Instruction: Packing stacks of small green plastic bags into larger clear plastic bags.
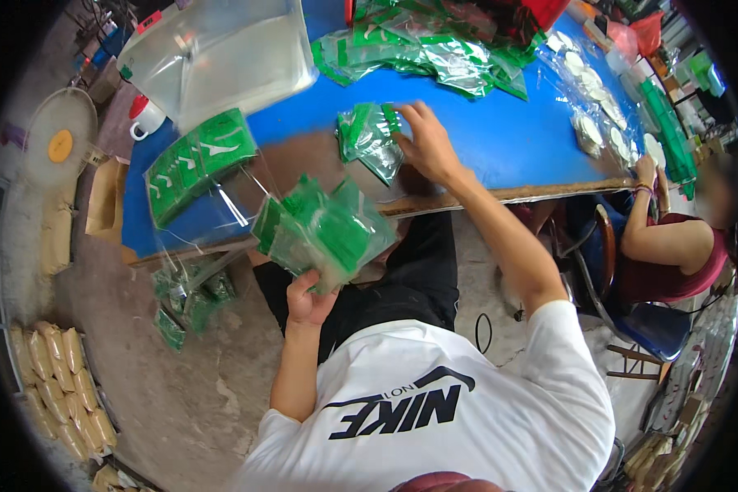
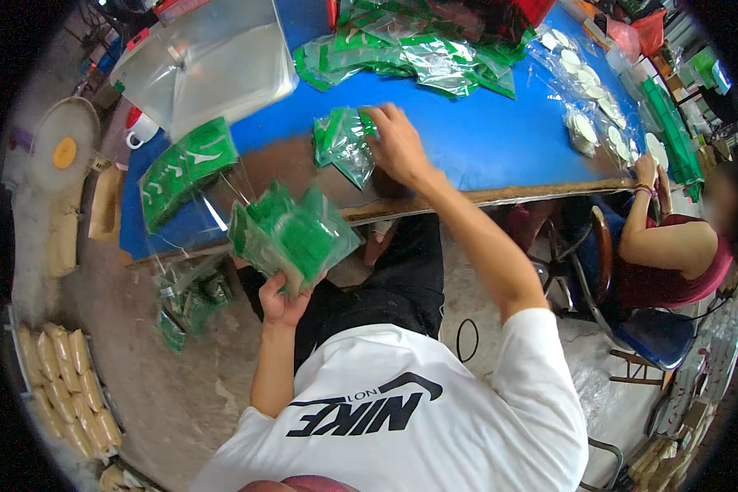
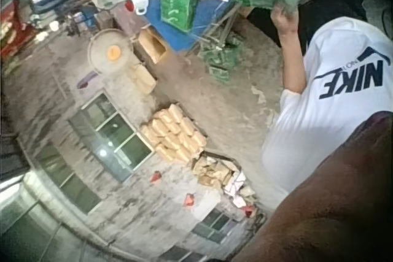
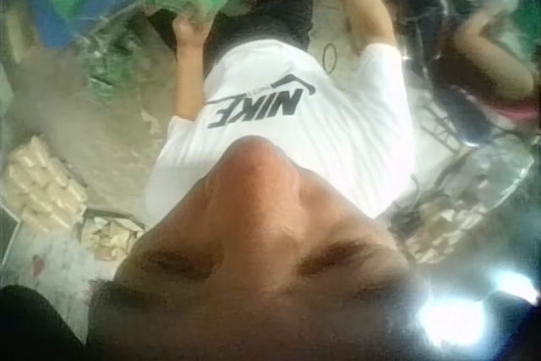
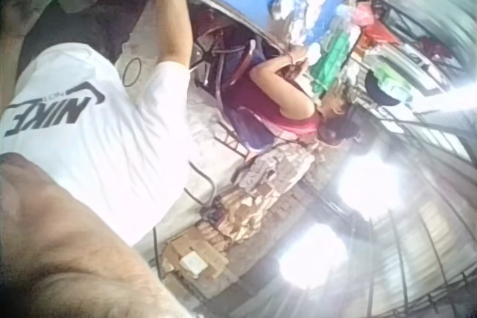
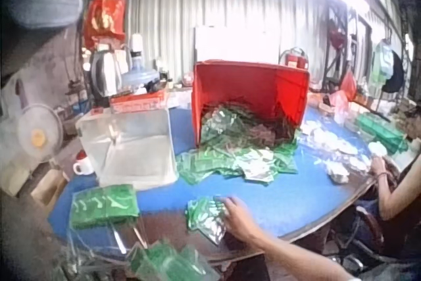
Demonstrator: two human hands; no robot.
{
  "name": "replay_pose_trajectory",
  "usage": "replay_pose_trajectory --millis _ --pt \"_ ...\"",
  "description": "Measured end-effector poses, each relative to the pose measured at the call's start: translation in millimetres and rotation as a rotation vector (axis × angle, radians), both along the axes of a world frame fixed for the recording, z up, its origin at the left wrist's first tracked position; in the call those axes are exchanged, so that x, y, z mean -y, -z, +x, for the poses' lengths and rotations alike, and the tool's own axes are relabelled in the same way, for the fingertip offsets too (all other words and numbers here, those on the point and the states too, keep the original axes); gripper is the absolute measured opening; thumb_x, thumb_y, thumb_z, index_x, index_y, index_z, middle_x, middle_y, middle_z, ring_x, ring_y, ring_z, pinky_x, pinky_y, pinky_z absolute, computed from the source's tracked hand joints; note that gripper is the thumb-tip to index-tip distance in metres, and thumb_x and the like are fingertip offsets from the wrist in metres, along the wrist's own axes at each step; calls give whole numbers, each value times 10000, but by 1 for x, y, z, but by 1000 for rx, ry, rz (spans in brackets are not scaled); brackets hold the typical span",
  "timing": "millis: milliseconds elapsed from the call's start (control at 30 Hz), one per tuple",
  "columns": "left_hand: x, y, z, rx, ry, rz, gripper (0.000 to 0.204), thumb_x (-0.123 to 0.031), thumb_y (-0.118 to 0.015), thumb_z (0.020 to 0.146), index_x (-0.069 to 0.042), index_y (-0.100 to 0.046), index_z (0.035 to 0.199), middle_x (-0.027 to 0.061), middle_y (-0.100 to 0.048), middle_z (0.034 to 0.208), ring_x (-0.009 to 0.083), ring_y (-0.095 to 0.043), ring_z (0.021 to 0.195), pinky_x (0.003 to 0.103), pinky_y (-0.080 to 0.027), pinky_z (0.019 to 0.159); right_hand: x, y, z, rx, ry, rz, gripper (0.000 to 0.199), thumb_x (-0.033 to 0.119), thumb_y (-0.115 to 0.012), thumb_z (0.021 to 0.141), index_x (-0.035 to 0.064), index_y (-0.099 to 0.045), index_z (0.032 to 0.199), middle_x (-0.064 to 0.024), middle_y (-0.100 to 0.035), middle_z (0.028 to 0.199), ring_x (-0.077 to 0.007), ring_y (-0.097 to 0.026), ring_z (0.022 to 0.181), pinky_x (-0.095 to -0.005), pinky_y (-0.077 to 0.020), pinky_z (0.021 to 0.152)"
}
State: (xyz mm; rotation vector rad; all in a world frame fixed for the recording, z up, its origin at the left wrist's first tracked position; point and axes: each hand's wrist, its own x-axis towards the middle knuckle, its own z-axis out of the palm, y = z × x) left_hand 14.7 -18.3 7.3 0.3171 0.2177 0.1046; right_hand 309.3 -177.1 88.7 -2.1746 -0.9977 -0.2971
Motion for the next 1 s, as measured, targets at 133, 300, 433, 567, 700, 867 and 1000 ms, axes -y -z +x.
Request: replay_pose_trajectory --millis 133,300,433,567,700,867,1000 --pt "1 -8 -8 -10 -32 33 633 -110 -764 760 -82 -538 1350 78 -604 1322 256 -532 1285 433 -369 1140 -38 -4 49 780 -206 -177 250 73 -599 857 58 -680 1093 -140 -614 1212 -311 -539 1201 -422 -483 943" --pt "7 -32 -7 81 -37 -48 726 -110 -763 743 -83 -484 1413 105 -510 1440 315 -435 1372 514 -329 1152 -51 -53 79 494 -44 -214 107 106 -688 786 53 -663 875 -132 -709 1011 -316 -668 983 -387 -533 841" --pt "10 -19 5 157 18 -116 764 -120 -767 737 -70 -456 1433 123 -464 1478 340 -389 1401 558 -308 1151 -33 -63 55 75 183 144 230 199 -703 783 -1 -608 847 -164 -703 794 -374 -687 759 -448 -538 695" --pt "22 -1 29 284 126 -213 721 -143 -756 734 -55 -500 1402 149 -526 1422 348 -476 1339 575 -329 1137 -24 -39 -7 -95 257 262 224 184 -710 782 -10 -629 858 -202 -730 957 -365 -709 827 -432 -547 747" --pt "32 4 44 260 190 -221 615 -60 -748 744 -19 -552 1326 138 -631 1273 301 -597 1200 487 -420 1090 -4 -30 -64 -369 171 350 154 125 -692 813 -4 -610 833 -144 -719 868 -259 -703 739 -367 -547 680" --pt "37 -15 57 156 114 -248 642 -57 -749 750 -17 -515 1347 137 -590 1327 299 -536 1272 479 -379 1136 33 -14 -106 -978 -90 651 98 62 -657 889 37 -571 849 -19 -619 778 -87 -622 708 -260 -506 613" --pt "36 -22 49 143 107 -291 739 -95 -757 756 -12 -433 1414 160 -502 1424 361 -428 1366 556 -276 1189 30 -14 -128 -1075 -258 790 75 -1 -605 933 11 -589 1004 -55 -657 901 -46 -605 810 -199 -491 685"
